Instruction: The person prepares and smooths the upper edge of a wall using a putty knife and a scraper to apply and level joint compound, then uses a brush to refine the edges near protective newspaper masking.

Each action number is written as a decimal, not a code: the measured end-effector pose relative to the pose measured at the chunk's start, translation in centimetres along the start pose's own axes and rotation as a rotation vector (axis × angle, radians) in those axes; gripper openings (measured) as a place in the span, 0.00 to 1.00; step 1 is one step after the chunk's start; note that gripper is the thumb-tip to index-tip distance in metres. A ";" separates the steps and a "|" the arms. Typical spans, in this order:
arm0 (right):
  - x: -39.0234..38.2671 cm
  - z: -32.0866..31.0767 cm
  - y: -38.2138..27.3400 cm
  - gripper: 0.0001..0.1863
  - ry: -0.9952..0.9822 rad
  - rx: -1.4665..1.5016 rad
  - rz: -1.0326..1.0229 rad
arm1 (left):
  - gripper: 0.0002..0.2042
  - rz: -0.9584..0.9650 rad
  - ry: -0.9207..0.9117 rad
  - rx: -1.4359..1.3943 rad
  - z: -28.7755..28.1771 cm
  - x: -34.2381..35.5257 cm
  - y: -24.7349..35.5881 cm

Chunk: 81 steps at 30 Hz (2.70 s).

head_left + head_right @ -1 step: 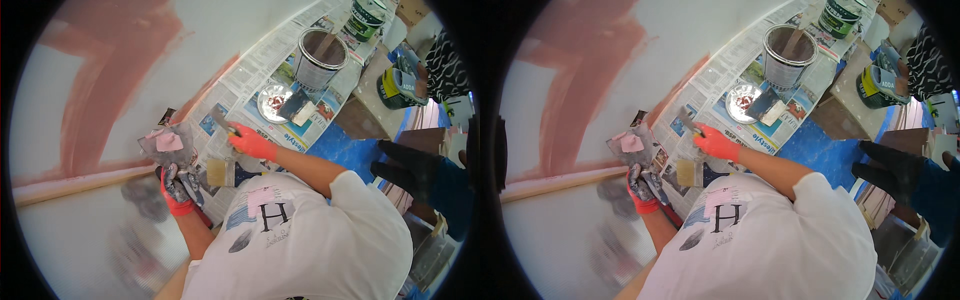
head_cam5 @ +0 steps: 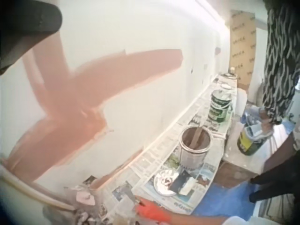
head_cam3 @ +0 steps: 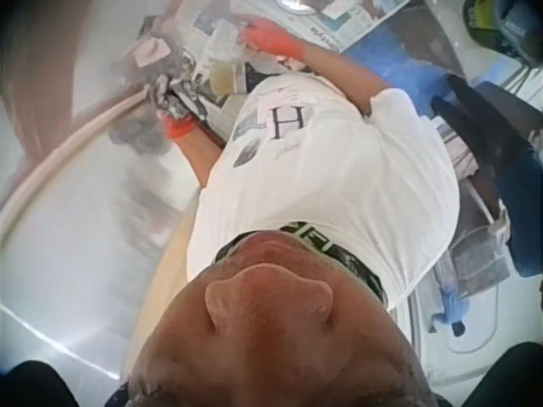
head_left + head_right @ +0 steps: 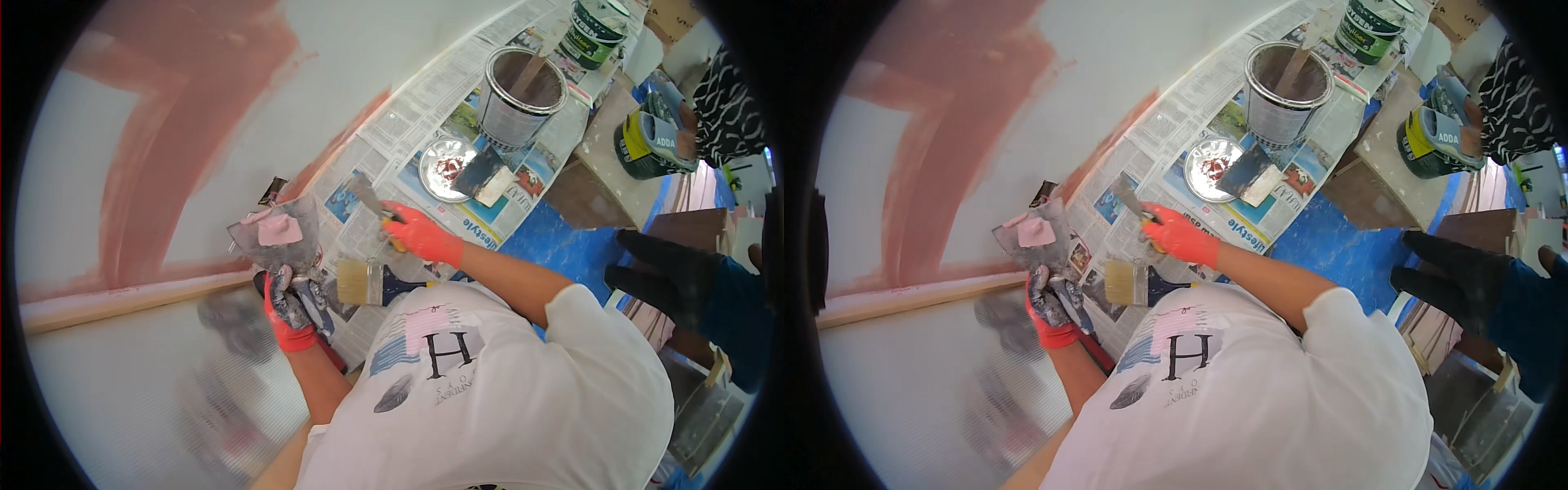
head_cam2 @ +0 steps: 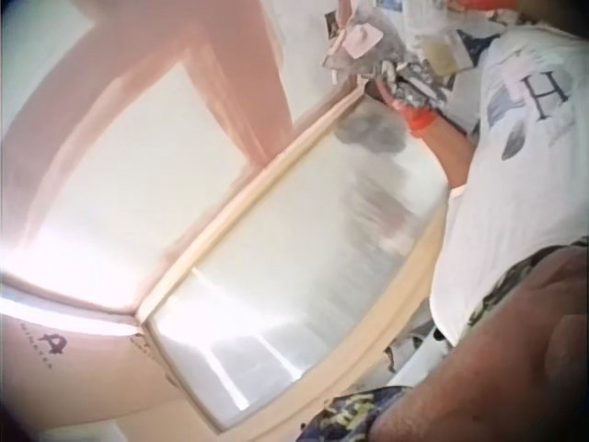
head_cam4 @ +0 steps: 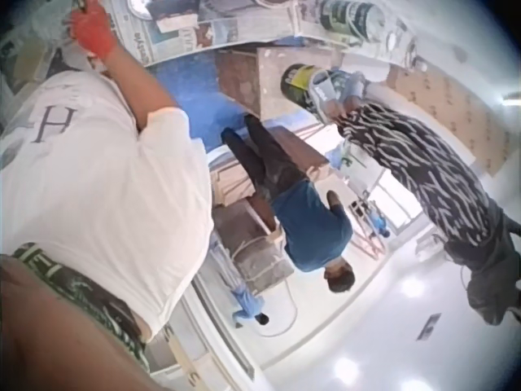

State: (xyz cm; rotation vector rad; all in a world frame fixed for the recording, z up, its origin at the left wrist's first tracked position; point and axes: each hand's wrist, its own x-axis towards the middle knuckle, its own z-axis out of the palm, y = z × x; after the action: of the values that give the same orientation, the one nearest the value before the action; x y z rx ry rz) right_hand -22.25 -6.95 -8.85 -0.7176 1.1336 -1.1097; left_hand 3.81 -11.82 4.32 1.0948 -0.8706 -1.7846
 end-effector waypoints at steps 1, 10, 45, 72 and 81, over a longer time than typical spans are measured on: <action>-1.5 -1.9 0.3 0.28 0.012 -0.099 -0.155 | 0.13 -0.024 -0.076 0.054 -0.4 0.4 -0.4; -13.8 -8.1 -9.7 0.28 -0.035 -1.024 -0.682 | 0.11 0.366 -0.059 0.523 4.5 2.4 -5.9; -11.6 -6.7 -18.5 0.22 0.066 -0.458 -0.182 | 0.15 0.488 -0.271 0.781 3.7 4.1 -10.4; 18.3 -13.3 -17.9 0.22 0.383 -1.765 0.139 | 0.23 0.305 -0.344 0.772 -2.5 8.5 -24.4; 21.4 -12.6 -20.5 0.25 0.164 -1.987 0.265 | 0.25 0.452 -0.359 0.982 -2.6 7.9 -23.9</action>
State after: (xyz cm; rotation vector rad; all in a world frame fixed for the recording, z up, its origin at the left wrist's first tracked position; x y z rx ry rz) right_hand -40.02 -32.84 -1.60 -1.8227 2.2222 0.6034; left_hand -3.00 -9.71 -19.99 1.0079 -2.1542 -1.1524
